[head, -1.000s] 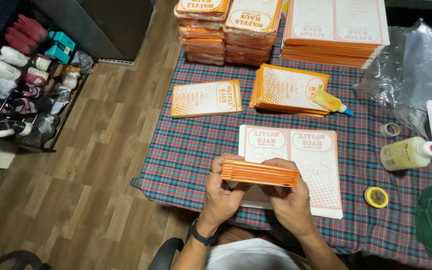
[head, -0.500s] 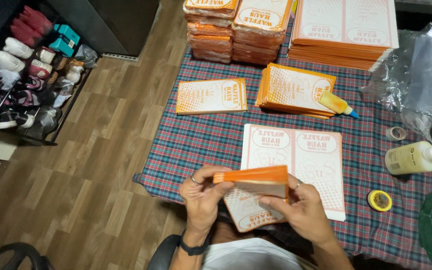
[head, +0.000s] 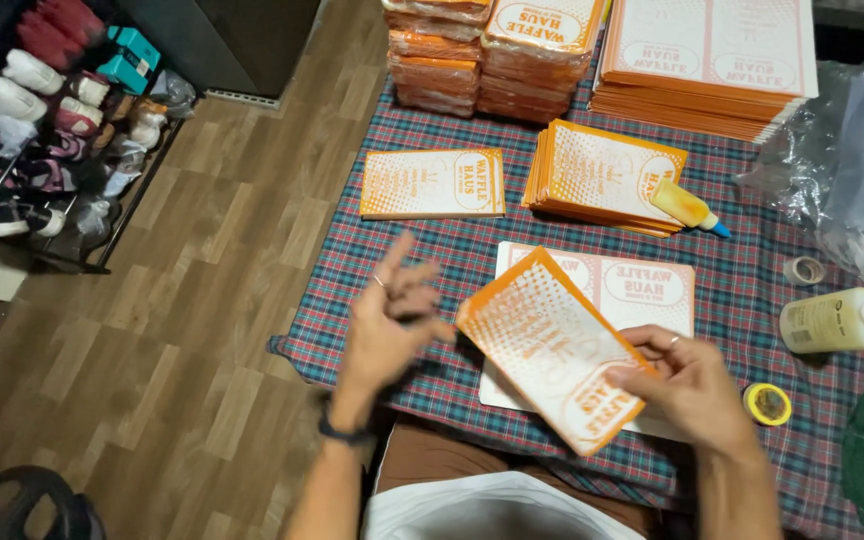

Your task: The person prepares paper waffle bags by hand by folding sheets, applying glue, and stacking them in piles.

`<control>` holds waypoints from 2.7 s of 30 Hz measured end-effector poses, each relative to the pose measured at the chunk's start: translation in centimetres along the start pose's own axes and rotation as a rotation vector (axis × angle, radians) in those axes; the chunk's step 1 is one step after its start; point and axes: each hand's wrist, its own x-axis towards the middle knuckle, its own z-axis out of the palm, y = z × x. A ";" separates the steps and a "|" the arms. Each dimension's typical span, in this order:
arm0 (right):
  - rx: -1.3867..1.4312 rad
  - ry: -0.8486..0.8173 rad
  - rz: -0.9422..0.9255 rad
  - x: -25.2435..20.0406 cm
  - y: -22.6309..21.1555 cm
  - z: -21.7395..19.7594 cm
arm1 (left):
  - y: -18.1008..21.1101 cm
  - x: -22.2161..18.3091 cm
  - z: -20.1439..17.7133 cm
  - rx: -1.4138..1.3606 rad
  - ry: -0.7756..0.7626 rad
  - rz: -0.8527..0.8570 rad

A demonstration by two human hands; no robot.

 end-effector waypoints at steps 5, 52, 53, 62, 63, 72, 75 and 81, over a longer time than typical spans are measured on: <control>-0.033 -0.112 0.130 2.5 -0.6 -4.8 | -4.2 8.7 -7.5 1.096 0.156 0.326; -0.100 0.250 -0.509 4.1 -8.4 5.3 | 2.0 2.4 0.3 -0.277 -0.169 0.104; -0.154 0.292 -0.451 3.7 -7.8 4.7 | 0.7 1.7 0.8 -0.216 -0.129 0.043; -0.083 0.316 -0.514 3.6 -0.4 -4.9 | -3.0 1.6 -4.7 -0.055 0.267 0.034; -0.081 0.320 -0.514 3.4 -0.8 -4.9 | -2.1 1.5 -5.3 -0.053 0.263 0.033; -0.840 -0.082 -0.784 1.7 -3.8 -3.1 | 2.4 1.0 -6.6 -0.201 0.367 0.088; -0.415 -0.030 -0.594 0.3 -5.9 -0.6 | 0.9 2.1 -2.4 -0.118 0.252 0.022; 0.055 0.220 -0.398 1.2 -4.4 -1.4 | -0.9 4.1 6.1 -0.173 -0.230 0.065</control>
